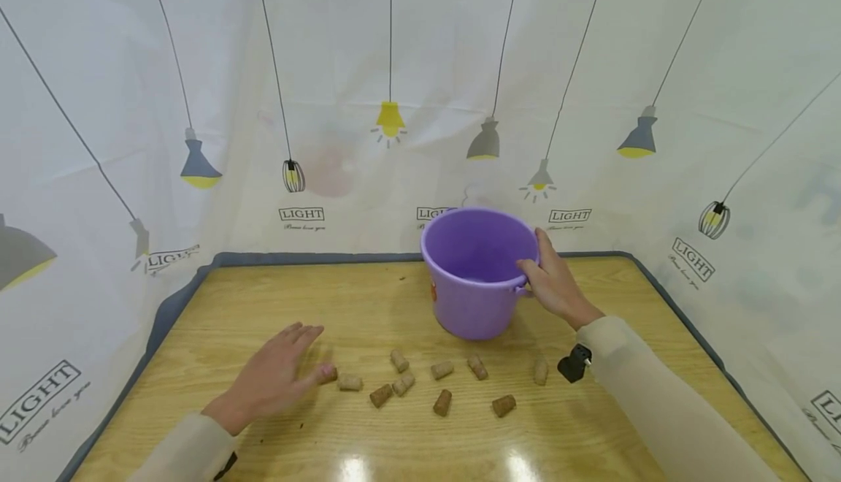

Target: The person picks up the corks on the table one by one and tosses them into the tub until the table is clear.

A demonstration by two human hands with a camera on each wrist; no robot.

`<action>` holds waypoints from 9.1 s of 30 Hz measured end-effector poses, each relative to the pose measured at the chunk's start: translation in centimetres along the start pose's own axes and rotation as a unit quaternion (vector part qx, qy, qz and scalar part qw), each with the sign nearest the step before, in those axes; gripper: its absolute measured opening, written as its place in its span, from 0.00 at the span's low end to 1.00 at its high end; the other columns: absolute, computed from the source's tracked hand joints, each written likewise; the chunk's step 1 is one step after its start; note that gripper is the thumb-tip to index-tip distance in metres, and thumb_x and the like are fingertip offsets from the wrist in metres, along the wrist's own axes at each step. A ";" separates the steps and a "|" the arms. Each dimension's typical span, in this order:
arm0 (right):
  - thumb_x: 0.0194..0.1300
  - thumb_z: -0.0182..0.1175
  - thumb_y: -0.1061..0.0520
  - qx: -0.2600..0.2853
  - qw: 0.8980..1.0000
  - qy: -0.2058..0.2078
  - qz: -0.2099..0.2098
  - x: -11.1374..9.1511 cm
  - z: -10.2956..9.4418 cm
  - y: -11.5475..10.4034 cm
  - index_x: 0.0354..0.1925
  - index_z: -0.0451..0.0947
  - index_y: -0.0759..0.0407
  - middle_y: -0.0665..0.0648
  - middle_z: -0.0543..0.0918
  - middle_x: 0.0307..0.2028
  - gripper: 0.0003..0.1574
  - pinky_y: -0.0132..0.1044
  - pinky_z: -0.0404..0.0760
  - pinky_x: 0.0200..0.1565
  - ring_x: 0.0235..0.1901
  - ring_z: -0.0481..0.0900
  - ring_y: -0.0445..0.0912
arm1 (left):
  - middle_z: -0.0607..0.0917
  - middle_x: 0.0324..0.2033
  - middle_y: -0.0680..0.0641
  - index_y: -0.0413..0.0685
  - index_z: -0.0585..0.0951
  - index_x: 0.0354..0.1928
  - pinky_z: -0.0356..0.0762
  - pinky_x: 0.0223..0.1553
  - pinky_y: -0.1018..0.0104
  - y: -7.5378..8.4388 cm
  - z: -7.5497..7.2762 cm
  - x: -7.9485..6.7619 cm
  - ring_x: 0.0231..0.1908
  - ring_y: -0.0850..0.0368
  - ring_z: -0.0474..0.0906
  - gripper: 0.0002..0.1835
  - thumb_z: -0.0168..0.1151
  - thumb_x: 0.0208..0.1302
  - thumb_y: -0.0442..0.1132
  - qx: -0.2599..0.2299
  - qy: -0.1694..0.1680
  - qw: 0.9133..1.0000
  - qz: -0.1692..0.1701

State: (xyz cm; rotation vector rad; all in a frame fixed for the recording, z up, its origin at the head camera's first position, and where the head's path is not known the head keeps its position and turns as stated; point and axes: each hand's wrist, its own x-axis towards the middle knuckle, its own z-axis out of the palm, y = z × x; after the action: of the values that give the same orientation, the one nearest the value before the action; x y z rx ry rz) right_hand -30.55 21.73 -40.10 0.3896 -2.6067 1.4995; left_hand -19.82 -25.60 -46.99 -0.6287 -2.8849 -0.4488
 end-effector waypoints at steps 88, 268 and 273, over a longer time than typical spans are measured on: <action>0.81 0.38 0.53 0.019 1.000 -0.007 0.014 -0.4 0.1 0.0 0.82 0.27 0.58 0.78 0.56 0.74 0.44 0.45 0.88 0.42 0.63 0.73 0.68 | 0.85 0.31 0.60 0.58 0.86 0.32 0.84 0.39 0.60 1.7 0.6 1.9 0.37 0.60 0.80 0.04 0.73 0.62 0.41 0.037 0.015 0.996 0.082; 0.79 0.39 0.52 0.017 0.999 -0.003 0.037 -0.4 0.3 -0.1 0.82 0.27 0.56 0.78 0.66 0.66 0.46 0.46 0.87 0.48 0.57 0.75 0.65 | 0.83 0.61 0.45 0.44 0.79 0.65 0.64 0.72 0.56 16.4 -4.3 19.2 0.64 0.49 0.75 0.24 0.53 0.79 0.51 0.099 0.076 0.980 0.153; 0.79 0.39 0.54 0.016 0.999 -0.001 0.037 -0.3 0.3 -0.1 0.82 0.27 0.56 0.77 0.67 0.64 0.46 0.47 0.87 0.48 0.56 0.75 0.64 | 0.84 0.58 0.44 0.43 0.81 0.62 0.70 0.68 0.55 15.9 -4.6 18.6 0.62 0.46 0.77 0.22 0.55 0.78 0.50 0.084 0.111 0.977 0.159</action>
State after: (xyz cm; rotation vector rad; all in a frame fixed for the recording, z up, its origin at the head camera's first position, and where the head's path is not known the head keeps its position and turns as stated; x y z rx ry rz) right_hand -30.22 21.49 -40.25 0.3006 -2.6295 1.5664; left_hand -29.38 -6.21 -34.59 -0.9236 -2.5169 -0.2125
